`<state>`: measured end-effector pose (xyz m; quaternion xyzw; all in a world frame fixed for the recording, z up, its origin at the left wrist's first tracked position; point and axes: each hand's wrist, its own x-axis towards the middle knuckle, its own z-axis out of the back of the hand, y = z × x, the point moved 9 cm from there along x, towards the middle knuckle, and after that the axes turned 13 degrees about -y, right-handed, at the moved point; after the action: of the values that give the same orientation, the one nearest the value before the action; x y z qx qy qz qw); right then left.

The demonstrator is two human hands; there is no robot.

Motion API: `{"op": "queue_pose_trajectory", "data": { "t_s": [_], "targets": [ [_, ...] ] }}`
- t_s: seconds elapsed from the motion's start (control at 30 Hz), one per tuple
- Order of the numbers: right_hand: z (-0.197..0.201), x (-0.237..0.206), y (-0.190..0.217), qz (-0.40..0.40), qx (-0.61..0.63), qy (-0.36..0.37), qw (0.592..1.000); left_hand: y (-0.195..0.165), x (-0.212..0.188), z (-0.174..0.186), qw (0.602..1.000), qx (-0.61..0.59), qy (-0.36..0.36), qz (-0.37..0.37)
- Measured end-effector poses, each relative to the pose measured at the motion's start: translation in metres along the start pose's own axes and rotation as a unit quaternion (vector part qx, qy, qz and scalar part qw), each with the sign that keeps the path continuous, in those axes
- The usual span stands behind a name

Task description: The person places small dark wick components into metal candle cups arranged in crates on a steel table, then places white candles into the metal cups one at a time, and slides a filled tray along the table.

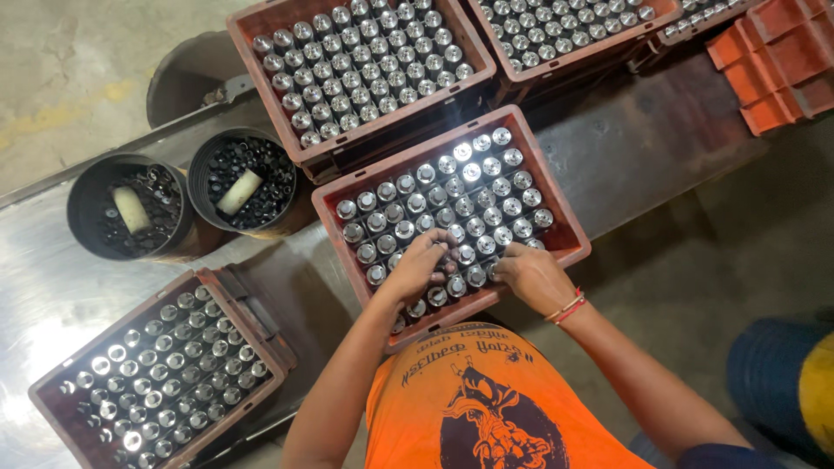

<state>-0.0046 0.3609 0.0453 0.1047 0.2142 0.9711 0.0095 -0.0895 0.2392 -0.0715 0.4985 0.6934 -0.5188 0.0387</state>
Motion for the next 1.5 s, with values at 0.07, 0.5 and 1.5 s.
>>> {"op": "queue_pose_trajectory", "data": {
  "t_s": [0.07, 0.5, 1.5],
  "targets": [
    [-0.005, 0.002, 0.002, 0.013, -0.003, 0.035, 0.999, 0.003, -0.001, 0.0, 1.0, 0.022, -0.006, 0.001],
    [0.01, 0.04, 0.002, -0.15, 0.283, -0.031, 0.947, -0.068, -0.064, -0.039, 0.82, 0.352, -0.026, -0.451],
    [0.006, 0.014, 0.034, 0.088, -0.117, -0.059, 0.987, 0.002, -0.006, -0.001, 0.988, -0.127, -0.082, -0.041]
  ]
}}
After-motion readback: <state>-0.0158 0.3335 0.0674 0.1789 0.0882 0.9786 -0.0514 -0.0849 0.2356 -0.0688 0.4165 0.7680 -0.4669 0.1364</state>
